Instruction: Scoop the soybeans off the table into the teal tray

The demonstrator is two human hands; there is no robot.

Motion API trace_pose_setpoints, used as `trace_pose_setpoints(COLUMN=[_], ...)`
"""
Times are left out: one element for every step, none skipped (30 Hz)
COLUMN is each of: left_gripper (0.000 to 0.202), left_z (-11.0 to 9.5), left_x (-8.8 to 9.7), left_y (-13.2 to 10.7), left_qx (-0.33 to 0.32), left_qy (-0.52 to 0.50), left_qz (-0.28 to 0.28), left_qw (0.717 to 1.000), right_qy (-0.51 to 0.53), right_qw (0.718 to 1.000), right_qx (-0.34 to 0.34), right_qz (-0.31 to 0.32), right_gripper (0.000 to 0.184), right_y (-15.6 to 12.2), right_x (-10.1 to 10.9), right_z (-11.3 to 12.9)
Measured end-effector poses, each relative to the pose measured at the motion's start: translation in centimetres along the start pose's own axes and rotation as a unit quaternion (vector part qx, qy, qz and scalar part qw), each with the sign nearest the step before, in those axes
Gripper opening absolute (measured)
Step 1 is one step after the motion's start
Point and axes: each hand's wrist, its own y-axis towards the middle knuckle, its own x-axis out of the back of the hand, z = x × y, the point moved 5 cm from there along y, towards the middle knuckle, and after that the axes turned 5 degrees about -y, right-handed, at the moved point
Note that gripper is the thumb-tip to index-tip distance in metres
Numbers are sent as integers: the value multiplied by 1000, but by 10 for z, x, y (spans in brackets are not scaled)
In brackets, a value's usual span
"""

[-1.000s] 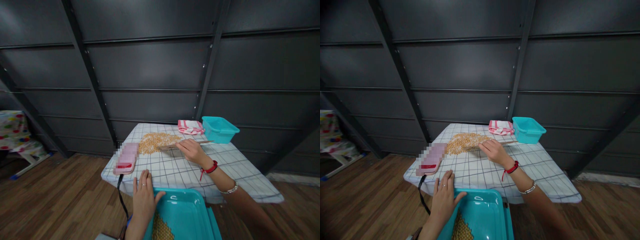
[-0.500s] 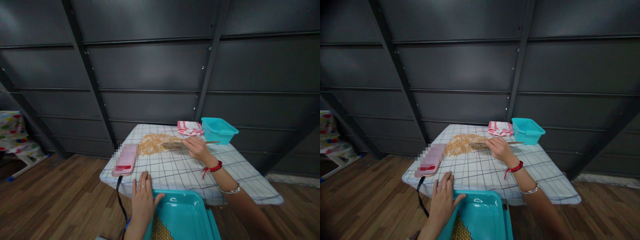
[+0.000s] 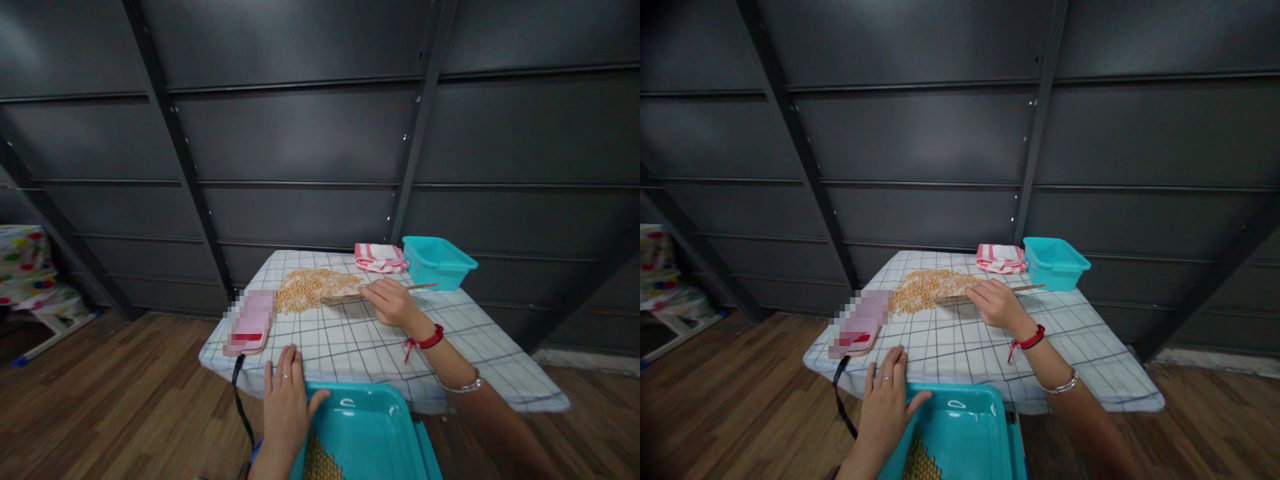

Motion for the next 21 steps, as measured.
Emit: trace_pose_setpoints(left_gripper=[74,75,76,76,76,76,75,75,74,74,74,74,73,73,73,73,73,73,74,74,74], left_z=[0,1,1,1,1,1,0,0,0,0,0,0,-1,-1,-2,-3,-4,-4,-5,-5,-5], left_x=[-1,-2,-3,-3,-4,-4,-4,-3,-3,-2,-2,-1,-1,0,2,3,4,5,6,6,6], left_y=[-1,-1,-1,-1,-1,-1,-1,-1,-1,-1,0,0,1,1,2,3,4,4,4,4,4], left_qx=[2,4,6,6,6,5,4,4,4,3,4,3,1,-2,-8,-12,-18,-23,-26,-26,-25], left_qy=[0,1,2,2,2,1,0,-1,-2,-2,-1,0,2,4,7,10,14,19,22,24,24], left_qz=[1,2,4,4,3,3,1,0,-2,-4,-4,-5,-6,-9,-14,-20,-26,-30,-33,-35,-34], left_qw=[1000,1000,1000,1000,1000,1000,1000,1000,1000,1000,1000,1000,1000,1000,1000,1000,999,999,999,999,999], right_qy=[5,9,12,13,12,7,1,-7,-14,-18,-19,-17,-13,-9,-5,-3,-2,-3,-6,-9,-13], right_qw=[1000,1000,1000,1000,1000,1000,1000,1000,1000,1000,1000,1000,1000,1000,1000,1000,1000,1000,1000,1000,1000], right_qx=[3,6,7,6,4,0,-3,-5,-6,-4,-2,0,2,4,5,6,6,6,5,2,0], right_qz=[-4,-10,-15,-20,-25,-28,-28,-26,-21,-15,-9,-3,2,4,5,3,1,-2,-5,-7,-6], right_gripper=[32,32,32,33,33,33,34,34,34,34,34,33,33,32,32,31,31,30,30,30,30], right_y=[1,1,2,2,2,2,2,2,1,1,0,-1,-1,-1,-1,-1,-1,-1,0,0,0], right_x=[1,2,3,4,4,4,4,4,3,2,1,0,0,0,0,0,1,2,2,2,2], right_z=[1,2,2,2,2,1,0,0,-1,-1,-1,-1,-1,-1,0,0,0,0,0,0,0])
